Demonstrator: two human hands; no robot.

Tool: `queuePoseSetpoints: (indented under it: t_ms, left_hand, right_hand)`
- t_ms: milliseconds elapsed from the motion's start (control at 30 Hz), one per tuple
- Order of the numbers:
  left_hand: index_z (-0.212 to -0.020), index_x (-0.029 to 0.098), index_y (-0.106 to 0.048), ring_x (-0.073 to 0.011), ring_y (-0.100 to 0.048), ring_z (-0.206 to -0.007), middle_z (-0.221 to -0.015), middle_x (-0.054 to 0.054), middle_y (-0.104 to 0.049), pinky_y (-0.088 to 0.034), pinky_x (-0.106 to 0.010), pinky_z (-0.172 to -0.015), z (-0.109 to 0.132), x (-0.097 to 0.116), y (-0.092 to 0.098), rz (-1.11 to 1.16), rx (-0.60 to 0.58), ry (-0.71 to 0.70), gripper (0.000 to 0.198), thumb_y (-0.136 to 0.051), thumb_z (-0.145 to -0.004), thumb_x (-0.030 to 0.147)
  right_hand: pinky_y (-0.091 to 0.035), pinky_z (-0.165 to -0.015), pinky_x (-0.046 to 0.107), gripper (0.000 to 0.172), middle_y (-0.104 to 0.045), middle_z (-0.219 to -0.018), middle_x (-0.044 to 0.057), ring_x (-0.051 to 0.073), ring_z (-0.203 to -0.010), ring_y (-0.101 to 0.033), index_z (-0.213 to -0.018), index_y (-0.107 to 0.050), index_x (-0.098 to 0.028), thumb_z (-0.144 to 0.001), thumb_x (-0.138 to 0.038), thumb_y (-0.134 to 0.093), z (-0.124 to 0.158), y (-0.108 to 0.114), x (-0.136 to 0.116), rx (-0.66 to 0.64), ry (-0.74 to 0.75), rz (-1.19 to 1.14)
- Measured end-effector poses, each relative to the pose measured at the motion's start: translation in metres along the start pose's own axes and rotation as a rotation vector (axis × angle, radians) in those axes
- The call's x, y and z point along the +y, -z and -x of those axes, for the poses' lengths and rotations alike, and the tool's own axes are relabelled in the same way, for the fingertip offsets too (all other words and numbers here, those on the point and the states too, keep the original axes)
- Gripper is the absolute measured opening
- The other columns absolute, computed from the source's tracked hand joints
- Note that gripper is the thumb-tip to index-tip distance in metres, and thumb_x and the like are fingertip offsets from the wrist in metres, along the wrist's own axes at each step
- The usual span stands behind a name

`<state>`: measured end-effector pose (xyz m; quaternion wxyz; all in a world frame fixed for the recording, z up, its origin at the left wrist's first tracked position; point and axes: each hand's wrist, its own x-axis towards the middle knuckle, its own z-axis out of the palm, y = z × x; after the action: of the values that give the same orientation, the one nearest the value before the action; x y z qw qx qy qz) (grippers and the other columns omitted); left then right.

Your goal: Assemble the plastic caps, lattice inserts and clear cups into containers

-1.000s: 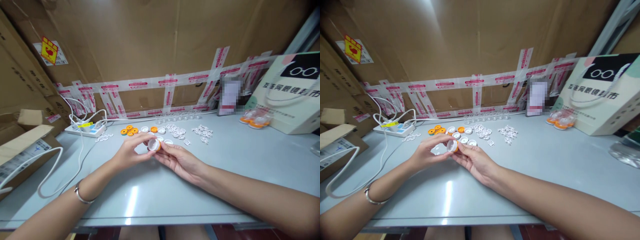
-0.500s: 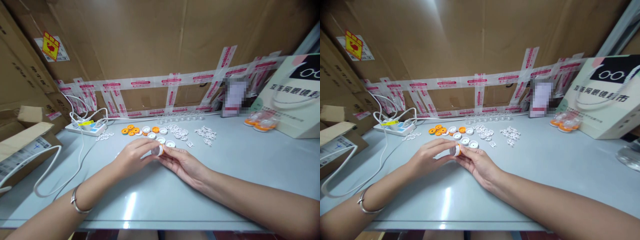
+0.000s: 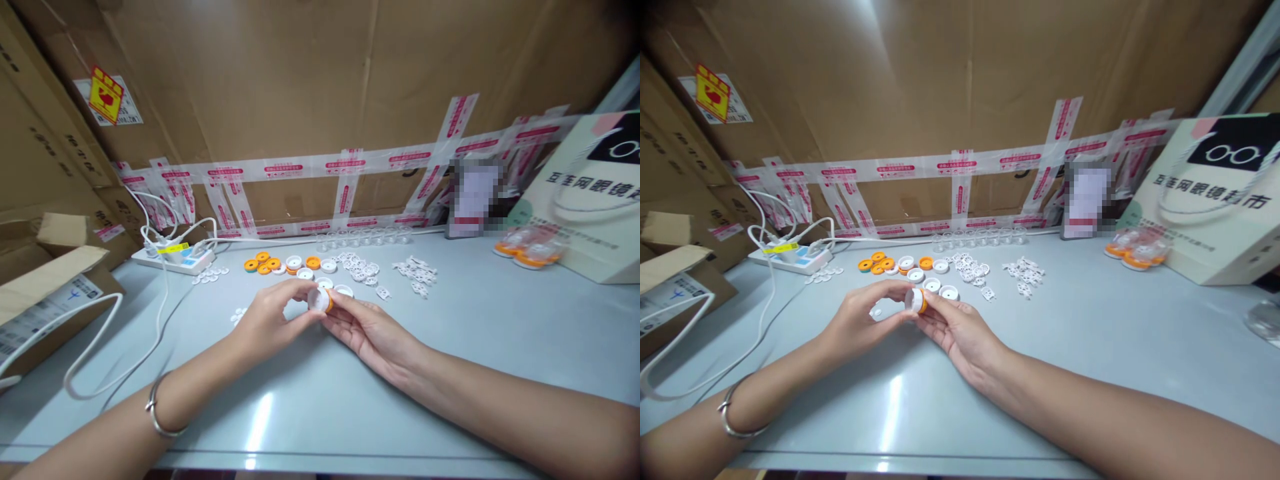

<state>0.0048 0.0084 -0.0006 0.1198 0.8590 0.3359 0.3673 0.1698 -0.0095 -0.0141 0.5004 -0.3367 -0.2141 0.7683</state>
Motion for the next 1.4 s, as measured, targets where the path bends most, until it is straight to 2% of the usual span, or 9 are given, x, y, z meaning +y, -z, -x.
queuePoseSetpoints:
  t_ms: [167, 400, 600, 800, 1000, 1167, 1400]
  left_hand:
    - [-0.099, 0.014, -0.059, -0.0147, -0.065, -0.079, -0.089, -0.005, -0.069, -0.053, -0.029, -0.077, -0.0008, 0.0041, -0.0025, 0.063, 0.003, 0.084, 0.025, -0.064, -0.076, 0.021]
    - [-0.098, 0.015, -0.059, -0.0159, -0.064, -0.079, -0.088, -0.006, -0.068, -0.052, -0.029, -0.075, 0.0007, 0.0043, -0.001, 0.024, -0.022, 0.075, 0.023, -0.063, -0.077, 0.023]
    - [-0.093, 0.015, -0.058, -0.017, -0.063, -0.085, -0.091, -0.007, -0.066, -0.05, -0.029, -0.076, 0.0039, 0.0011, -0.0014, -0.002, -0.075, -0.008, 0.014, -0.06, -0.08, 0.019]
    - [-0.097, 0.016, -0.058, -0.0186, -0.061, -0.092, -0.098, -0.009, -0.065, -0.05, -0.03, -0.08, 0.0077, 0.0, -0.0029, -0.106, -0.092, -0.123, 0.015, -0.054, -0.083, 0.015]
    - [-0.096, 0.015, -0.058, -0.0179, -0.062, -0.086, -0.092, -0.009, -0.066, -0.05, -0.031, -0.077, 0.005, -0.0001, 0.0013, 0.02, -0.078, -0.028, 0.017, -0.058, -0.08, 0.02]
    - [-0.11, 0.015, -0.056, -0.0186, -0.059, -0.101, -0.109, -0.01, -0.064, -0.047, -0.034, -0.089, 0.0013, -0.0047, 0.0021, 0.118, -0.115, 0.022, 0.028, -0.056, -0.083, 0.022]
    - [-0.116, 0.017, -0.053, -0.0181, -0.06, -0.098, -0.112, -0.01, -0.063, -0.047, -0.034, -0.089, 0.0027, -0.003, 0.0005, 0.157, -0.115, 0.119, 0.032, -0.055, -0.084, 0.021]
  right_hand:
    - [-0.055, -0.074, 0.019, 0.014, -0.071, -0.081, 0.007, 0.011, -0.074, -0.066, -0.084, -0.069, -0.009, -0.075, -0.019, -0.065, -0.0006, 0.002, 0.002, -0.029, 0.022, -0.013]
    - [-0.055, -0.072, 0.019, 0.014, -0.071, -0.077, 0.007, 0.01, -0.069, -0.065, -0.08, -0.071, -0.009, -0.073, -0.021, -0.067, 0.0001, 0.0027, 0.003, -0.003, -0.019, 0.015]
    - [-0.054, -0.078, 0.02, 0.02, -0.071, -0.076, 0.006, 0.011, -0.074, -0.065, -0.077, -0.072, -0.009, -0.066, -0.026, -0.074, 0.0025, 0.0038, 0.0049, -0.01, -0.012, 0.051]
    - [-0.053, -0.078, 0.02, 0.023, -0.071, -0.075, 0.006, 0.011, -0.077, -0.065, -0.074, -0.072, -0.009, -0.06, -0.027, -0.078, 0.0031, 0.0036, 0.0046, -0.007, -0.017, 0.067]
    - [-0.054, -0.077, 0.02, 0.023, -0.071, -0.076, 0.007, 0.011, -0.074, -0.065, -0.078, -0.073, -0.01, -0.061, -0.024, -0.078, 0.0046, 0.0005, 0.0028, -0.019, -0.03, 0.039]
    - [-0.055, -0.077, 0.02, 0.018, -0.072, -0.078, 0.007, 0.012, -0.076, -0.066, -0.079, -0.072, -0.01, -0.065, -0.021, -0.074, 0.0037, -0.0003, 0.0011, 0.023, -0.024, 0.004]
    - [-0.055, -0.074, 0.018, 0.016, -0.072, -0.083, 0.006, 0.01, -0.078, -0.066, -0.082, -0.071, -0.01, -0.07, -0.021, -0.07, 0.0033, -0.0014, -0.0009, 0.052, 0.006, 0.039]
